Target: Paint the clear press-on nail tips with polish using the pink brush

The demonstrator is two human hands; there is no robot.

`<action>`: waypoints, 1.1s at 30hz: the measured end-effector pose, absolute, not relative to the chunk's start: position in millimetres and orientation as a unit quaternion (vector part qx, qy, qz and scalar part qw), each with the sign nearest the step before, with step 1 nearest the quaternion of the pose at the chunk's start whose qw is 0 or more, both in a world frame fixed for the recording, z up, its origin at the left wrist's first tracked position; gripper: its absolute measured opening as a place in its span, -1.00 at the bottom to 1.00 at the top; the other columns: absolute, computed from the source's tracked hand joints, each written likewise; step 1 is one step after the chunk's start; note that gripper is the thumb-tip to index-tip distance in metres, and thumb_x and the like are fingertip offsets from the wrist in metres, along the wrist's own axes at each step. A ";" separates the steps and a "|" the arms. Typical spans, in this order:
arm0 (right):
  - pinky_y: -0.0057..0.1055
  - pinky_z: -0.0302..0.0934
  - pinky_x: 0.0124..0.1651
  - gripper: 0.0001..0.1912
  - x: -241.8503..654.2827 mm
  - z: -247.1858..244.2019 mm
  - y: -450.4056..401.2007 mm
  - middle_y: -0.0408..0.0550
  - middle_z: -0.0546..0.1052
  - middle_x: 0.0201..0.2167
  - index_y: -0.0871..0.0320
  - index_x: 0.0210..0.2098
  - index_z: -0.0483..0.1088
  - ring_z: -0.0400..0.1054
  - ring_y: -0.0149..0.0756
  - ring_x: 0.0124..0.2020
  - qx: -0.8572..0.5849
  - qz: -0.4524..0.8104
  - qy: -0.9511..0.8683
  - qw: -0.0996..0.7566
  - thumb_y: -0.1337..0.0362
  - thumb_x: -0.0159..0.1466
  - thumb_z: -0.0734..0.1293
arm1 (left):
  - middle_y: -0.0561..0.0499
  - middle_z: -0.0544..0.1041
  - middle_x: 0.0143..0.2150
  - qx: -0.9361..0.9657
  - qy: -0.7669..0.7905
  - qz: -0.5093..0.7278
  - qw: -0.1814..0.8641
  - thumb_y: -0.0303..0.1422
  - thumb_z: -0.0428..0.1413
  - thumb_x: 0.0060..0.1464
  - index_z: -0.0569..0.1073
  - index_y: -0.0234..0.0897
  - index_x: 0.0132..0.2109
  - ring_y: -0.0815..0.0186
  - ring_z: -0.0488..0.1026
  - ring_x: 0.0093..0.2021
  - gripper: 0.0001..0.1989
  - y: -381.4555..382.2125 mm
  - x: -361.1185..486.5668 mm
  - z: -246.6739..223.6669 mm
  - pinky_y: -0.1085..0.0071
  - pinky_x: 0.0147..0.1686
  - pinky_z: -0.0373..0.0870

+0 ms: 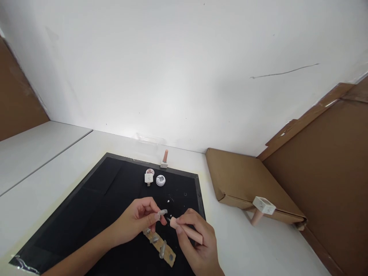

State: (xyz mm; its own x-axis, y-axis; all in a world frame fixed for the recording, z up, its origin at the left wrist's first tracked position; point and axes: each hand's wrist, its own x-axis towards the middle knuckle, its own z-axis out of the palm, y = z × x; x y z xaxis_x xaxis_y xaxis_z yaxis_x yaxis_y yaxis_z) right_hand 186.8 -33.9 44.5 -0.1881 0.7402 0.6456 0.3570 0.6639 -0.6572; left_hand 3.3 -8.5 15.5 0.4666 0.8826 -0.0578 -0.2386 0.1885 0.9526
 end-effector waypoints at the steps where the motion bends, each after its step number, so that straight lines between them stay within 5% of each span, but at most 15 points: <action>1: -0.49 0.08 -0.58 -0.84 186.9 44.1 -34.2 -0.20 0.33 -0.62 0.12 -0.42 0.35 0.21 -0.42 -0.62 -0.364 0.183 -0.748 0.524 0.49 0.19 0.24 | -0.05 0.59 -0.40 0.494 0.326 0.401 0.699 -0.14 0.23 -0.01 0.41 -0.36 -0.38 0.48 0.36 -0.58 -0.67 -8.1 3.2 15.6 0.52 -0.54 0.29; 8: -0.47 0.11 -0.55 -0.84 188.7 41.4 -35.9 -0.16 0.38 -0.55 0.09 -0.29 0.36 0.24 -0.39 -0.57 -0.360 0.179 -0.739 0.540 0.47 0.22 0.24 | -0.05 0.59 -0.38 0.497 0.322 0.402 0.699 -0.16 0.23 0.01 0.42 -0.37 -0.39 0.49 0.36 -0.57 -0.68 -8.3 2.1 16.2 0.53 -0.53 0.29; 33: -0.51 0.09 -0.55 -0.81 186.5 41.3 -35.0 -0.21 0.34 -0.56 0.09 -0.33 0.34 0.20 -0.43 -0.58 -0.357 0.192 -0.752 0.520 0.52 0.19 0.24 | -0.04 0.59 -0.40 0.490 0.328 0.406 0.698 -0.14 0.24 -0.02 0.41 -0.38 -0.39 0.51 0.36 -0.59 -0.65 -8.2 3.0 16.7 0.55 -0.55 0.28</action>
